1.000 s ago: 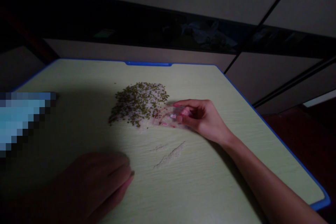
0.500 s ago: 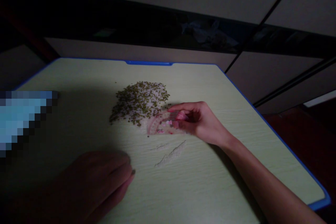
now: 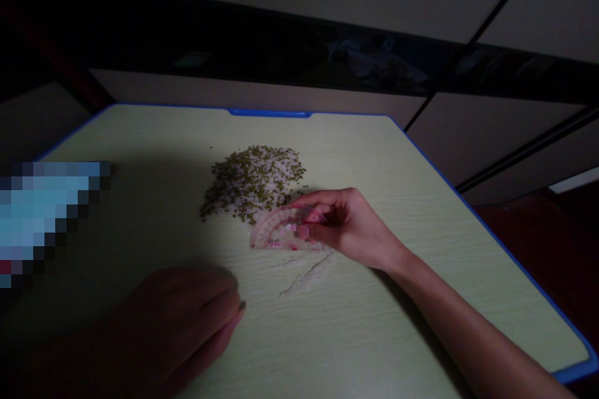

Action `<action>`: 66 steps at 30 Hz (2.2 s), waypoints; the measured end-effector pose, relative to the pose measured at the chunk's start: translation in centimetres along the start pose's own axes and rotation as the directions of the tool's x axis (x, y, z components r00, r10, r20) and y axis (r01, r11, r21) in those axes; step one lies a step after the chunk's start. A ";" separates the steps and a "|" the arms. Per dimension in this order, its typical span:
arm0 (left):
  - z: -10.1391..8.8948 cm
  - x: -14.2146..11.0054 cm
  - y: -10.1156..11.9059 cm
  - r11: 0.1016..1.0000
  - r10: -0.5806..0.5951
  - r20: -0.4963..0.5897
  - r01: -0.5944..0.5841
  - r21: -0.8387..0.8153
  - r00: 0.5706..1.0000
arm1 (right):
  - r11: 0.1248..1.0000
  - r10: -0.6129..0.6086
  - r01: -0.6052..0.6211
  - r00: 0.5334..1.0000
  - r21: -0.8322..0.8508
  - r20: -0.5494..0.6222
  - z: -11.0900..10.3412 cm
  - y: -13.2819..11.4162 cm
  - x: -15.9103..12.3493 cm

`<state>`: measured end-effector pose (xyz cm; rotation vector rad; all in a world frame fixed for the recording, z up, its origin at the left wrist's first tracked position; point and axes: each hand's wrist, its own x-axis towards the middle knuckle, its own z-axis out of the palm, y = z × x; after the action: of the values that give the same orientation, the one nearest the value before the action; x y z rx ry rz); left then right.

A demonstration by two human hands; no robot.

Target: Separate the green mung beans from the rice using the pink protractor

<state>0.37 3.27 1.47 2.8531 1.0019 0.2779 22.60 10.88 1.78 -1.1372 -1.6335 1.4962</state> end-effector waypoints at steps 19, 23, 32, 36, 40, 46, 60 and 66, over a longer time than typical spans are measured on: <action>0.1 0.1 -0.1 1.000 0.013 -0.044 -0.014 -0.015 0.999 | 0.982 0.121 -0.116 0.992 0.150 -0.026 0.2 -1.3 0.2; -0.1 0.2 -0.1 1.000 0.006 -0.035 -0.006 -0.007 0.999 | 0.983 0.136 -0.136 0.991 0.121 0.005 0.7 -1.3 0.3; 0.2 -0.2 0.0 1.000 -0.003 -0.042 0.003 -0.021 0.999 | 0.983 0.180 -0.178 0.983 0.050 -0.042 -1.0 -1.4 0.0; 0.2 -0.1 0.0 1.000 -0.004 -0.061 0.004 -0.013 0.998 | 0.980 0.195 -0.193 0.980 0.041 -0.030 -2.0 -1.4 -0.1; 0.3 -0.1 -0.2 1.000 0.008 -0.052 -0.008 -0.016 0.999 | 0.979 0.203 -0.201 0.978 0.038 -0.039 -3.0 -1.4 -0.1; 0.2 0.1 -0.2 1.000 0.015 -0.068 -0.015 0.004 0.998 | 0.990 0.133 -0.125 0.980 0.059 -0.151 -4.2 -1.2 -0.2; 0.2 0.1 -0.3 1.000 0.001 -0.033 -0.001 -0.023 0.999 | 0.998 0.009 -0.013 0.997 -0.059 -0.072 -4.2 -0.1 0.0; 0.0 0.0 -0.2 1.000 0.005 -0.002 -0.005 -0.027 1.000 | 0.993 -0.020 0.013 0.998 -0.119 -0.059 -4.1 -0.1 -0.1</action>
<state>0.28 3.43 1.42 2.8320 0.9836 0.2918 26.27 12.50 2.54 -1.2174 -1.7053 1.3571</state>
